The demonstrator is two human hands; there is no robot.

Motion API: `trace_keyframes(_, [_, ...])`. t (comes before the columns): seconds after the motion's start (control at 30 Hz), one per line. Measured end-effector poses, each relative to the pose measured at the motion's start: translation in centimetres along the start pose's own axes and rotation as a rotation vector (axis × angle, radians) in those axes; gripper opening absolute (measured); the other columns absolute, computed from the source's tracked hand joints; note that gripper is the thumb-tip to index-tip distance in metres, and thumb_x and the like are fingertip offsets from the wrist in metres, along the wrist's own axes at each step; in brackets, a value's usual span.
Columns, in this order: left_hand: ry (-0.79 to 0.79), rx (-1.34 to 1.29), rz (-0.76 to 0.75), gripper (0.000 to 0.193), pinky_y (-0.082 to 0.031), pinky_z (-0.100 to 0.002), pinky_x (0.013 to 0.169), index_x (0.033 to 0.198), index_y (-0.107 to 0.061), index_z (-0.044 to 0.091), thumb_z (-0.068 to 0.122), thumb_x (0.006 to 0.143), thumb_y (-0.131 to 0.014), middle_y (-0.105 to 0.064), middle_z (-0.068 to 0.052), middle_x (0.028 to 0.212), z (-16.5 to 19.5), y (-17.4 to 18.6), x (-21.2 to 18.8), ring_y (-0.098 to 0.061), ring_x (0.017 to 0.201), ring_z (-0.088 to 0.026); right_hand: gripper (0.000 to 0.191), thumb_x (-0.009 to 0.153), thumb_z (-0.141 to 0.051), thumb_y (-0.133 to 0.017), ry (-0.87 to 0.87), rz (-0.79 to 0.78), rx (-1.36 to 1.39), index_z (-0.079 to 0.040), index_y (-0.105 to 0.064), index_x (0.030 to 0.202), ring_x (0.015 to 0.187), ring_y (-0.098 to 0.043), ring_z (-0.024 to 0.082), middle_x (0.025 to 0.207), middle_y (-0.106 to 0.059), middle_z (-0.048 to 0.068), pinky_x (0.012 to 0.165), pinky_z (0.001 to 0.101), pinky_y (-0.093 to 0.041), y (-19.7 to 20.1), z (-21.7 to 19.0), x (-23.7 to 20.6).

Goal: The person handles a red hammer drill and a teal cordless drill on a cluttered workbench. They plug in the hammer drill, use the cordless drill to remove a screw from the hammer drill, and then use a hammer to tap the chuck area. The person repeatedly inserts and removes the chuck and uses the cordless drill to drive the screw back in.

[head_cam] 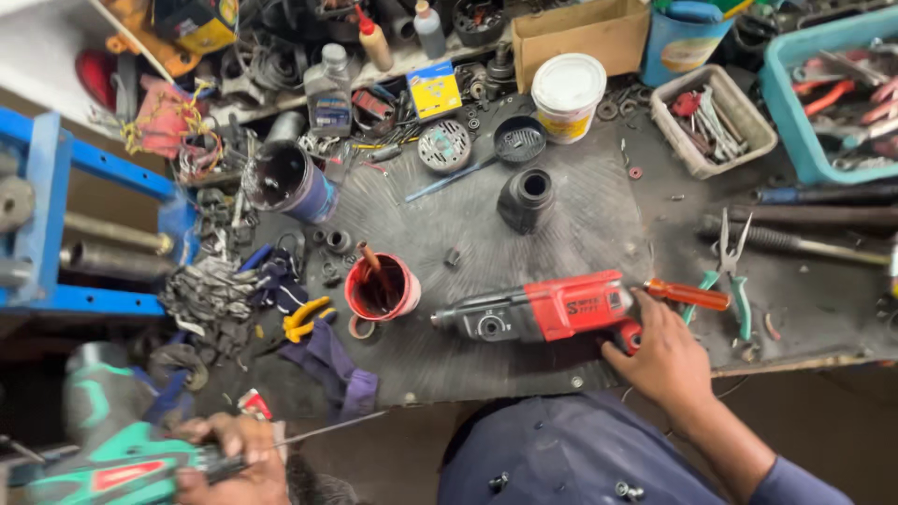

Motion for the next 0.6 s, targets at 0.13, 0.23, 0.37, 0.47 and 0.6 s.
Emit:
trace_keyframes(0.13, [-0.024, -0.268, -0.185, 0.017, -0.046, -0.037, 0.064, 0.102, -0.049, 0.01, 0.02, 0.109, -0.061, -0.058, -0.007, 0.078, -3.3, -4.0, 1.3, -0.056, 0.063, -0.02, 0.09, 0.067, -0.046, -0.081, 0.021, 0.06, -0.015, -0.005, -0.05, 0.141, 0.126, -0.058, 0.032, 0.133, -0.062, 0.015, 0.1, 0.0423, -0.05, -0.1, 0.3, 0.4])
trace_keyframes(0.23, [-0.054, -0.059, -0.045, 0.023, -0.044, -0.031, 0.067, 0.099, -0.048, 0.013, 0.013, 0.099, -0.071, -0.054, -0.004, 0.075, -6.0, -8.7, -0.6, -0.051, 0.066, -0.016, 0.09, 0.067, -0.045, -0.081, 0.019, 0.023, 0.0, -0.004, -0.05, 0.141, 0.127, -0.058, 0.032, 0.132, -0.063, 0.014, 0.1, 0.0426, -0.05, -0.4, 0.5, 0.3])
trace_keyframes(0.37, [-0.115, 0.241, 0.104, 0.031, -0.04, -0.03, 0.056, 0.105, -0.04, 0.014, 0.003, 0.088, -0.063, -0.047, -0.004, 0.072, -10.9, -13.1, 0.4, -0.044, 0.061, -0.015, 0.089, 0.069, -0.045, -0.08, 0.037, 0.028, -0.041, -0.003, -0.051, 0.142, 0.126, -0.059, 0.032, 0.129, -0.064, 0.014, 0.1, 0.0427, -0.051, -0.7, 0.7, 0.2])
trace_keyframes(0.47, [-0.112, 0.348, 0.094, 0.033, -0.038, -0.03, 0.05, 0.104, -0.036, 0.013, 0.004, 0.086, -0.062, -0.045, -0.005, 0.073, -12.7, -15.5, 1.5, -0.042, 0.057, -0.015, 0.087, 0.069, -0.046, -0.079, 0.005, 0.001, -0.049, -0.004, -0.053, 0.141, 0.124, -0.061, 0.03, 0.127, -0.065, 0.013, 0.098, 0.0426, -0.052, -0.9, 0.7, 0.2])
trace_keyframes(0.6, [-0.084, 0.355, 0.0, 0.033, -0.04, -0.031, 0.05, 0.103, -0.036, 0.012, 0.005, 0.086, -0.064, -0.046, -0.006, 0.073, -13.1, -17.5, 2.0, -0.041, 0.057, -0.016, 0.086, 0.07, -0.046, -0.078, 0.032, 0.033, -0.059, -0.003, -0.054, 0.14, 0.124, -0.061, 0.031, 0.127, -0.065, 0.013, 0.097, 0.0427, -0.053, -1.0, 0.5, 0.4])
Point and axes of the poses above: each hand's wrist, its own x-axis towards the middle knuckle, its own y-axis out of the back of the hand, z = x × y, the point moved 2 cm from there along x, towards the middle knuckle
